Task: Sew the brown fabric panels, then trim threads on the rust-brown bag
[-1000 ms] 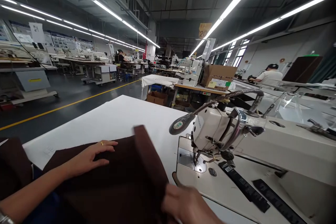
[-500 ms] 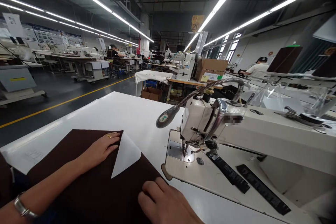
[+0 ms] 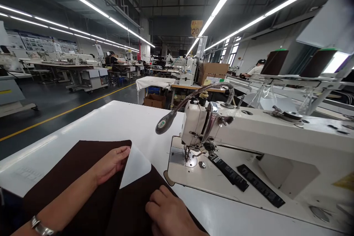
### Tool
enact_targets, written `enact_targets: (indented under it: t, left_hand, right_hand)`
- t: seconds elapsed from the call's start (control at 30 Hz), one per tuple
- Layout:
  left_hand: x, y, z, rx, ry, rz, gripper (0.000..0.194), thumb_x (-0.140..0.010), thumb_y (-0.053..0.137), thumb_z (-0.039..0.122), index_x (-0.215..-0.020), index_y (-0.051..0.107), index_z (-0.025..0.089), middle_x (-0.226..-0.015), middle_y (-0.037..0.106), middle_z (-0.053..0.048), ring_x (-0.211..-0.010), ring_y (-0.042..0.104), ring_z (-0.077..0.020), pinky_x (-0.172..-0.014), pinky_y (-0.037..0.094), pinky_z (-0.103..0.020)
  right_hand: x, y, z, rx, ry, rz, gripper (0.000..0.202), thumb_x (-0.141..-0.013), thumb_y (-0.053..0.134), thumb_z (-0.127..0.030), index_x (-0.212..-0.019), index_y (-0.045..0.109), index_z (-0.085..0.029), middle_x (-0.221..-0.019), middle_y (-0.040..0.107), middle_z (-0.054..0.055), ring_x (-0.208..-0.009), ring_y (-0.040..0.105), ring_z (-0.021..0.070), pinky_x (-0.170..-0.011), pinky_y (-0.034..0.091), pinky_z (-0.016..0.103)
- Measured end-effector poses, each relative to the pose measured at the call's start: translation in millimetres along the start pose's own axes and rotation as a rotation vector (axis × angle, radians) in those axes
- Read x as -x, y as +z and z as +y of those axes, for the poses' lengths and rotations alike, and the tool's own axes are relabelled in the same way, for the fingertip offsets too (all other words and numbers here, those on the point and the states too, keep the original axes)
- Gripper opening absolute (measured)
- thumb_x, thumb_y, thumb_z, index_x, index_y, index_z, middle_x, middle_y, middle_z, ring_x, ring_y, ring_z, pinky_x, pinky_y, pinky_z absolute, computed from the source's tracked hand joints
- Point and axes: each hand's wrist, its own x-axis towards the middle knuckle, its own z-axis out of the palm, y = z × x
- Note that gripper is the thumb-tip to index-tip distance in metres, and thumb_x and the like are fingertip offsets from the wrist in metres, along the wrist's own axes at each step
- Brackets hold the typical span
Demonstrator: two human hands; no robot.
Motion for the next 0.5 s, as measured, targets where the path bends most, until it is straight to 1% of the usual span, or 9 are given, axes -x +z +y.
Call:
enact_targets:
  t: [0.03,0.1,0.17,0.2,0.27,0.3,0.37,0.43,0.5]
  left_hand:
    - [1.3,-1.3,-0.5,-0.016,0.004,-0.008,0.044,-0.082,0.039,0.05,-0.104,0.056,0.016,-0.092,0.065,-0.008,-0.08,0.063,-0.0196,-0.07,0.052,-0.031]
    - [2.3,-5.5,-3.0,-0.073,0.024,-0.009,0.043,-0.081,0.042,0.048,-0.109,0.053,0.017,-0.1,0.063,-0.007,-0.086,0.062,-0.0203,-0.072,0.052,-0.031]
    - [1.7,-11.2,-8.8,-0.155,0.051,0.04,0.043,-0.081,0.04,0.048,-0.11,0.052,0.018,-0.108,0.06,-0.007,-0.091,0.06,-0.0206,-0.074,0.051,-0.031]
    - [0.9,-14.1,-13.3,-0.207,0.063,0.081,0.043,-0.08,0.04,0.048,-0.109,0.052,0.018,-0.11,0.058,-0.007,-0.093,0.06,-0.0209,-0.075,0.051,-0.031]
    - [-0.9,-19.4,-24.7,-0.334,0.087,0.197,0.045,-0.079,0.04,0.049,-0.108,0.053,0.017,-0.112,0.056,-0.01,-0.096,0.058,-0.0235,-0.08,0.049,-0.036]
    - [-1.9,-21.6,-31.1,-0.406,0.1,0.261,0.047,-0.077,0.042,0.05,-0.108,0.052,0.016,-0.114,0.054,-0.011,-0.099,0.055,-0.0262,-0.083,0.046,-0.04]
    - [-3.7,-25.1,-43.7,-0.543,0.14,0.356,0.052,-0.075,0.045,0.051,-0.111,0.051,0.014,-0.118,0.051,-0.014,-0.108,0.048,-0.0315,-0.09,0.039,-0.047]
    - [-4.9,-28.4,-53.8,-0.659,0.194,0.383,0.053,-0.075,0.046,0.05,-0.112,0.051,0.014,-0.121,0.049,-0.014,-0.114,0.04,-0.0333,-0.094,0.033,-0.05]
    - [-5.7,-32.6,-60.1,-0.752,0.253,0.359,0.048,-0.077,0.045,0.048,-0.111,0.053,0.016,-0.123,0.049,-0.013,-0.116,0.039,-0.0311,-0.095,0.033,-0.047]
  right_hand:
    - [3.9,-10.0,4.0,-0.111,0.047,0.053,0.022,-0.063,0.046,-0.003,-0.077,0.056,-0.016,-0.081,0.057,0.003,-0.074,0.05,0.0173,-0.064,0.043,0.025]
    - [11.1,-30.0,11.9,-0.4,0.198,0.233,0.022,-0.067,0.04,-0.003,-0.077,0.054,-0.017,-0.076,0.056,0.001,-0.072,0.051,0.0142,-0.065,0.042,0.023]
    - [17.8,-45.8,19.2,-0.692,0.331,0.395,0.012,-0.077,0.039,-0.014,-0.077,0.05,-0.017,-0.072,0.053,0.0,-0.069,0.051,0.0137,-0.062,0.042,0.022]
    - [21.2,-50.5,22.2,-0.817,0.378,0.425,0.013,-0.082,0.039,-0.024,-0.075,0.048,-0.017,-0.067,0.051,0.0,-0.065,0.051,0.0136,-0.057,0.042,0.022]
    - [28.2,-52.1,26.3,-1.004,0.457,0.383,0.028,-0.084,0.04,-0.042,-0.071,0.044,-0.018,-0.057,0.046,-0.002,-0.051,0.048,0.0122,-0.045,0.038,0.021]
    - [31.8,-49.5,27.0,-1.062,0.494,0.336,0.032,-0.083,0.04,-0.047,-0.07,0.043,-0.018,-0.053,0.044,-0.003,-0.045,0.045,0.011,-0.04,0.035,0.02]
    - [38.8,-41.3,25.6,-1.094,0.542,0.254,0.036,-0.082,0.042,-0.052,-0.069,0.042,-0.018,-0.049,0.042,-0.005,-0.037,0.04,0.0091,-0.035,0.031,0.019]
    - [44.8,-34.1,21.3,-1.074,0.543,0.203,0.037,-0.081,0.042,-0.053,-0.071,0.044,-0.017,-0.054,0.044,-0.004,-0.04,0.042,0.0092,-0.036,0.035,0.019]
    - [49.7,-30.8,16.3,-1.021,0.512,0.156,0.037,-0.082,0.04,-0.052,-0.074,0.048,-0.017,-0.06,0.047,-0.002,-0.046,0.045,0.0103,-0.039,0.038,0.019]
